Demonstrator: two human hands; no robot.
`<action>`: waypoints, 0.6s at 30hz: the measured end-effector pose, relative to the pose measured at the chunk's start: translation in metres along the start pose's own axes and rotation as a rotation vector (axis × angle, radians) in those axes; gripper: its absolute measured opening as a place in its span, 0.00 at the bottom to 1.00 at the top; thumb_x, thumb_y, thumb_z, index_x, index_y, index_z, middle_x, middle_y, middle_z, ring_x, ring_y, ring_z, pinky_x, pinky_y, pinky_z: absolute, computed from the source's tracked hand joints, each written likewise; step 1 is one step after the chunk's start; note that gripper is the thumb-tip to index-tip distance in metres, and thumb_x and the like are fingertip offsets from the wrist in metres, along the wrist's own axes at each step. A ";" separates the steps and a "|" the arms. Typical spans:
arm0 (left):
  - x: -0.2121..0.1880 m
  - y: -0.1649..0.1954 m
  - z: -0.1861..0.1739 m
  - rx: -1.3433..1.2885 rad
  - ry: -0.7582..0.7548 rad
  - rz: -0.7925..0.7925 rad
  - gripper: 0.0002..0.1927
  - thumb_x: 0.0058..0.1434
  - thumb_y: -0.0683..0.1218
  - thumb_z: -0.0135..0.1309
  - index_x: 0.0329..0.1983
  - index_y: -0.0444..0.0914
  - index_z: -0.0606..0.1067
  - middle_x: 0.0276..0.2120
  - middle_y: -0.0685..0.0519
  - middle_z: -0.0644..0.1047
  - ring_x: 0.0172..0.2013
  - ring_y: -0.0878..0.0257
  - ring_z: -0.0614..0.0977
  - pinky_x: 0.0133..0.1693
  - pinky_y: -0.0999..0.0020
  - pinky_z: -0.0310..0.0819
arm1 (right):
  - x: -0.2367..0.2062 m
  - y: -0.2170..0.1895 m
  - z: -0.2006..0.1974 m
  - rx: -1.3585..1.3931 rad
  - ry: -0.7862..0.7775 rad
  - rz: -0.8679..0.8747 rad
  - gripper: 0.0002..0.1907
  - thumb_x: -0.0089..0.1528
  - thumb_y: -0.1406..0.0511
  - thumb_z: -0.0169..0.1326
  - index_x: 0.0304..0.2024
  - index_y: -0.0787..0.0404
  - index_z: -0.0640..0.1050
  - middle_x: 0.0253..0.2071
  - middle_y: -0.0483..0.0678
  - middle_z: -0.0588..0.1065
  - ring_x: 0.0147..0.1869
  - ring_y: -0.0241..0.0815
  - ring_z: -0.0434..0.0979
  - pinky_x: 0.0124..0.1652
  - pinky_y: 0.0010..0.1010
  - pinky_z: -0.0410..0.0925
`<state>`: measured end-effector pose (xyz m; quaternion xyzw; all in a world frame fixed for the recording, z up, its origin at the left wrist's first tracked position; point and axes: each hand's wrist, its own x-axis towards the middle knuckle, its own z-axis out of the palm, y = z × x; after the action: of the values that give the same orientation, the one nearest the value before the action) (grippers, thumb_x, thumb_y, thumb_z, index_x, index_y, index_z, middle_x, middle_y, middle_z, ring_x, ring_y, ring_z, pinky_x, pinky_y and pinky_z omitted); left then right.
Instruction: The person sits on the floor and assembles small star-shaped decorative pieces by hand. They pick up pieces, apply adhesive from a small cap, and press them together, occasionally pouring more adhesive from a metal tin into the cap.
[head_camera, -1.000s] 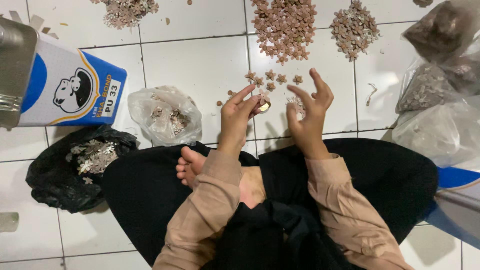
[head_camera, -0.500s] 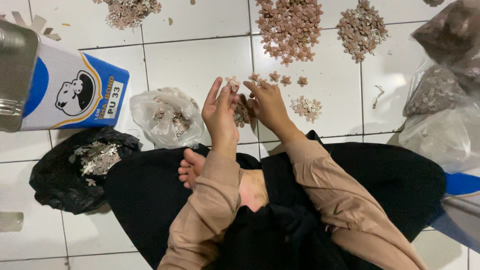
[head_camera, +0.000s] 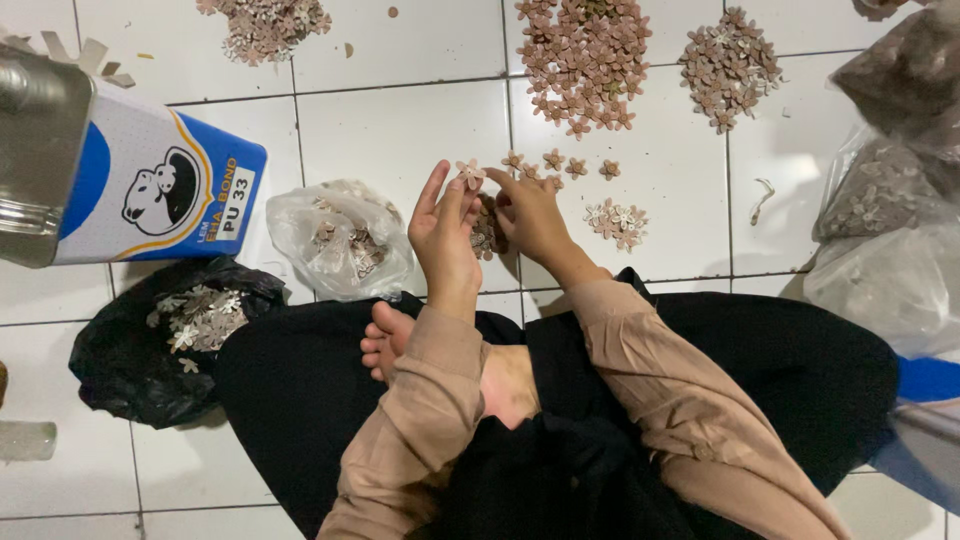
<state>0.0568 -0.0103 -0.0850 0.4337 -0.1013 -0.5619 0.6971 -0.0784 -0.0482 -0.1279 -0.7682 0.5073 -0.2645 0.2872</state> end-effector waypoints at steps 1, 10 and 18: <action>0.000 0.000 0.000 -0.013 -0.013 0.007 0.25 0.68 0.41 0.56 0.67 0.29 0.69 0.43 0.46 0.82 0.39 0.66 0.80 0.46 0.71 0.75 | 0.002 -0.001 -0.004 0.100 -0.037 0.088 0.27 0.58 0.71 0.57 0.61 0.55 0.73 0.33 0.50 0.79 0.39 0.48 0.79 0.45 0.39 0.70; 0.001 0.006 0.004 0.023 0.027 -0.016 0.24 0.67 0.41 0.55 0.66 0.30 0.70 0.46 0.47 0.82 0.45 0.65 0.82 0.45 0.72 0.75 | 0.007 -0.001 -0.004 0.359 -0.046 0.096 0.26 0.58 0.73 0.59 0.60 0.59 0.75 0.38 0.49 0.82 0.40 0.39 0.82 0.43 0.30 0.74; 0.000 0.004 0.004 0.011 -0.002 -0.023 0.24 0.68 0.41 0.55 0.66 0.30 0.70 0.43 0.47 0.82 0.42 0.66 0.81 0.45 0.73 0.75 | 0.006 0.000 -0.001 0.335 -0.094 0.253 0.24 0.54 0.73 0.61 0.55 0.62 0.79 0.32 0.50 0.82 0.34 0.41 0.82 0.38 0.29 0.74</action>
<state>0.0572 -0.0129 -0.0794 0.4382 -0.1001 -0.5695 0.6882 -0.0772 -0.0543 -0.1268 -0.6513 0.5347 -0.2709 0.4653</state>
